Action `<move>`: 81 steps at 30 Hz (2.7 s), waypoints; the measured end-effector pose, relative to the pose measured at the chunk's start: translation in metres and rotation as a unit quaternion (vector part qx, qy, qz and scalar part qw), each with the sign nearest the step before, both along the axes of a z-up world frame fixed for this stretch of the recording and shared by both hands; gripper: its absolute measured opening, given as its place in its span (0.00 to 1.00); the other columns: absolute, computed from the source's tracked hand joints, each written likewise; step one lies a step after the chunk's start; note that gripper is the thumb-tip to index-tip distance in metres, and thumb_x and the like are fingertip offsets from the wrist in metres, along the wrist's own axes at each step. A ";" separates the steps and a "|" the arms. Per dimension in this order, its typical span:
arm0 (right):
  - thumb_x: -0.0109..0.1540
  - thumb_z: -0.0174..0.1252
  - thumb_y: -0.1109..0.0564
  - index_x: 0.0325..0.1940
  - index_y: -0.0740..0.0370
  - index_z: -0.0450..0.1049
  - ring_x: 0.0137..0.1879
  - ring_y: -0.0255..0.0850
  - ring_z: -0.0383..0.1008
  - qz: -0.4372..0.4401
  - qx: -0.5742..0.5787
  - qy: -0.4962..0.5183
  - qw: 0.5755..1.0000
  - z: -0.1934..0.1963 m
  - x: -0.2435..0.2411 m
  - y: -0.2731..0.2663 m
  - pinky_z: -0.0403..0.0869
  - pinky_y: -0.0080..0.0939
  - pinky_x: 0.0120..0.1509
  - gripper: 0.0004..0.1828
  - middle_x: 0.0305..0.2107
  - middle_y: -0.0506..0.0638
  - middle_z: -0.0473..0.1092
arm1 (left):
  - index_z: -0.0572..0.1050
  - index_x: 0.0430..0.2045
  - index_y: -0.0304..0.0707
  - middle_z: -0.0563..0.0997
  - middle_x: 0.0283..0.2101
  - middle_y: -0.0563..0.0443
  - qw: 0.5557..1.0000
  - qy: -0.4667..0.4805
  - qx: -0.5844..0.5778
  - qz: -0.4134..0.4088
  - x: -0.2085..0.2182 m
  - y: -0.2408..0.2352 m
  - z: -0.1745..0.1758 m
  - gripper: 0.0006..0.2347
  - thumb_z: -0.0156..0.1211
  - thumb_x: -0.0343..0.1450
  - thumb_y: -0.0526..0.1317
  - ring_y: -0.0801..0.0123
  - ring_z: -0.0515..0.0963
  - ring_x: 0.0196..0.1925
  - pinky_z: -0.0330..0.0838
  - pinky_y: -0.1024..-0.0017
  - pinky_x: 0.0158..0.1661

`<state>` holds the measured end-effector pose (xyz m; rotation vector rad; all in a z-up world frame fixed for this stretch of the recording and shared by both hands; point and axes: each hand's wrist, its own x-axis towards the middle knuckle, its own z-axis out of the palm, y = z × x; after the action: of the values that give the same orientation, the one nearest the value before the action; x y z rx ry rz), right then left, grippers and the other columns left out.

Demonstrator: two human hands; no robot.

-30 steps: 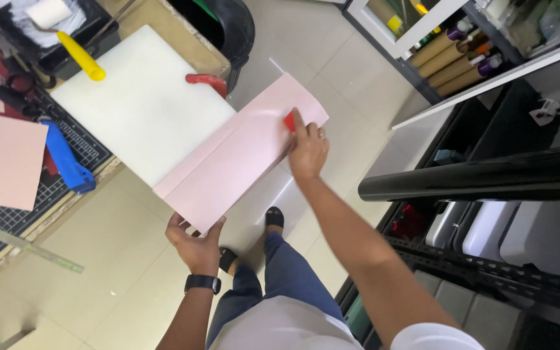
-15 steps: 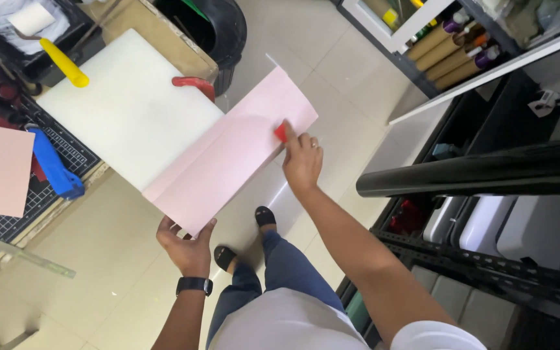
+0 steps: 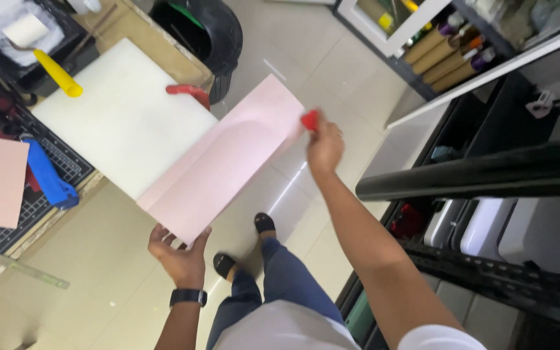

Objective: Applying glue to a board with a roller and attaching a pink sheet, then smoothing it with a squeegee

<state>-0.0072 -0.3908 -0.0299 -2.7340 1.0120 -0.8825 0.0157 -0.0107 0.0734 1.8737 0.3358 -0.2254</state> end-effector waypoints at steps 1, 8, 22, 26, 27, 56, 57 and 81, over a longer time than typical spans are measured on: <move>0.59 0.59 0.65 0.72 0.57 0.66 0.65 0.53 0.72 0.010 0.175 -0.137 0.975 0.012 -0.005 -0.023 0.67 0.47 0.72 0.35 0.62 0.55 0.71 | 0.54 0.64 0.32 0.62 0.61 0.40 1.000 0.010 -0.016 0.007 0.001 -0.001 0.000 0.44 0.79 0.54 0.30 0.52 0.70 0.60 0.81 0.52 0.46; 0.56 0.68 0.49 0.80 0.38 0.49 0.38 0.45 0.79 0.159 0.431 0.244 0.854 0.032 -0.032 0.005 0.74 0.44 0.49 0.52 0.33 0.52 0.77 | 0.52 0.73 0.27 0.55 0.75 0.28 0.860 -0.361 0.287 -0.220 0.011 0.016 -0.012 0.46 0.61 0.66 0.62 0.30 0.51 0.77 0.49 0.36 0.72; 0.58 0.67 0.43 0.60 0.54 0.59 0.58 0.57 0.76 0.274 0.444 0.331 0.786 0.023 -0.027 0.083 0.73 0.58 0.62 0.34 0.46 0.52 0.77 | 0.59 0.72 0.53 0.57 0.77 0.58 0.656 -0.413 0.342 -0.530 0.094 -0.043 -0.049 0.26 0.45 0.76 0.53 0.58 0.48 0.81 0.39 0.54 0.75; 0.58 0.68 0.45 0.58 0.53 0.58 0.58 0.55 0.76 0.275 0.441 0.338 0.785 0.042 -0.023 0.092 0.73 0.57 0.62 0.33 0.45 0.51 0.77 | 0.55 0.73 0.50 0.54 0.78 0.54 0.611 -0.434 0.331 -0.573 0.129 -0.101 -0.042 0.27 0.37 0.78 0.56 0.56 0.46 0.81 0.41 0.54 0.74; 0.58 0.68 0.44 0.58 0.53 0.59 0.59 0.55 0.75 0.268 0.443 0.337 0.787 0.034 -0.024 0.091 0.72 0.57 0.64 0.33 0.46 0.50 0.77 | 0.52 0.74 0.51 0.51 0.78 0.55 0.584 -0.408 0.350 -0.609 0.136 -0.112 -0.038 0.27 0.33 0.79 0.57 0.56 0.43 0.81 0.37 0.54 0.75; 0.66 0.55 0.52 0.54 0.44 0.74 0.53 0.50 0.66 0.540 -0.018 0.150 0.828 0.062 0.088 0.031 0.65 0.56 0.59 0.13 0.42 0.48 0.68 | 0.48 0.75 0.38 0.46 0.80 0.42 0.753 -0.338 0.409 -0.388 0.038 -0.044 -0.046 0.37 0.45 0.73 0.59 0.49 0.42 0.81 0.34 0.50 0.76; 0.68 0.51 0.53 0.57 0.41 0.73 0.50 0.46 0.66 0.573 -0.022 0.153 0.805 0.067 0.071 0.029 0.66 0.51 0.56 0.14 0.40 0.46 0.66 | 0.47 0.75 0.38 0.45 0.80 0.42 0.749 -0.335 0.416 -0.391 0.038 -0.044 -0.046 0.37 0.43 0.73 0.59 0.49 0.41 0.81 0.34 0.50 0.76; 0.69 0.50 0.54 0.55 0.48 0.74 0.49 0.52 0.68 0.642 -0.087 0.099 0.755 0.063 0.090 0.056 0.68 0.53 0.52 0.12 0.42 0.52 0.68 | 0.65 0.68 0.45 0.66 0.70 0.48 0.783 -0.404 0.368 -0.298 0.034 -0.043 -0.054 0.31 0.56 0.70 0.59 0.52 0.61 0.74 0.54 0.55 0.74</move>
<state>0.0824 -0.3347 0.0330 -2.7101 -1.0159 -0.3761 0.0502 -0.0540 0.0191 2.5918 -0.9093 0.3648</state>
